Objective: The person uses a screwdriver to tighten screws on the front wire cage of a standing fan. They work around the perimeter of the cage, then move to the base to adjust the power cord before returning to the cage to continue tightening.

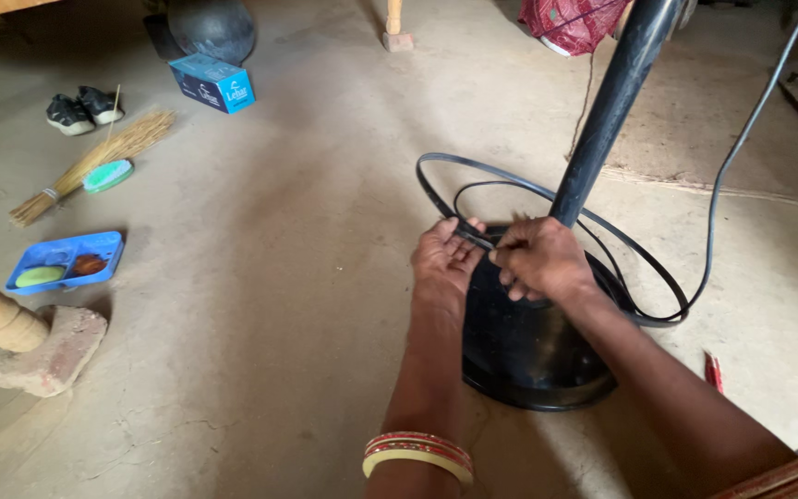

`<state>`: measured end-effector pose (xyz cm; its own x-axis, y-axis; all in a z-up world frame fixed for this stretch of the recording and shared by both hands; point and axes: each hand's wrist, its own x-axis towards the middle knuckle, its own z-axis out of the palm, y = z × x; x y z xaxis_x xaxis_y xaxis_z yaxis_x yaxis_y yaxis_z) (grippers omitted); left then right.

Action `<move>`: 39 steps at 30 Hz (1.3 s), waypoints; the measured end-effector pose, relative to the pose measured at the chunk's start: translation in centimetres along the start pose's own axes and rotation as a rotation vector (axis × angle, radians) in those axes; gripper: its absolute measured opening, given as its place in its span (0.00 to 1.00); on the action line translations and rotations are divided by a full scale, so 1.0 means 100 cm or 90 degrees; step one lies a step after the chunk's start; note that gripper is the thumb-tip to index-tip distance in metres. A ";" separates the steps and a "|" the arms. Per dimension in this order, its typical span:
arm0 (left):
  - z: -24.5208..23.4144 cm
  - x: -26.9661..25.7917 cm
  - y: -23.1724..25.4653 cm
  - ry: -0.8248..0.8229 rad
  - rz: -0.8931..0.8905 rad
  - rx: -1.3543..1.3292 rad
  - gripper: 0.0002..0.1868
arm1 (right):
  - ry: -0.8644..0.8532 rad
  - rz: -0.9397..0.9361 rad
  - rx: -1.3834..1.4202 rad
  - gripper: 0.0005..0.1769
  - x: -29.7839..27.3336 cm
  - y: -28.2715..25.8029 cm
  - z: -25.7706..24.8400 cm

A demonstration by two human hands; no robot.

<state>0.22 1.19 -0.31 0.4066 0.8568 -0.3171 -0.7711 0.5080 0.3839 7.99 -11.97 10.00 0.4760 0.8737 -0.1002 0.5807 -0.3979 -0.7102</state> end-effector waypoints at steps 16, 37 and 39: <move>0.009 -0.005 0.001 0.057 -0.003 -0.008 0.10 | 0.216 -0.303 -0.420 0.10 -0.021 -0.004 0.014; 0.011 -0.027 0.004 -0.042 0.051 0.038 0.13 | -0.105 0.114 0.333 0.10 0.004 0.001 -0.005; 0.012 -0.027 0.004 -0.047 0.062 0.040 0.13 | -0.188 0.159 0.446 0.12 0.012 0.011 -0.005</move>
<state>-0.63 -0.83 1.72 0.3679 0.9055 -0.2115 -0.7777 0.4243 0.4637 9.52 -11.53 9.51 0.2858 0.8588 -0.4251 -0.1168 -0.4091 -0.9050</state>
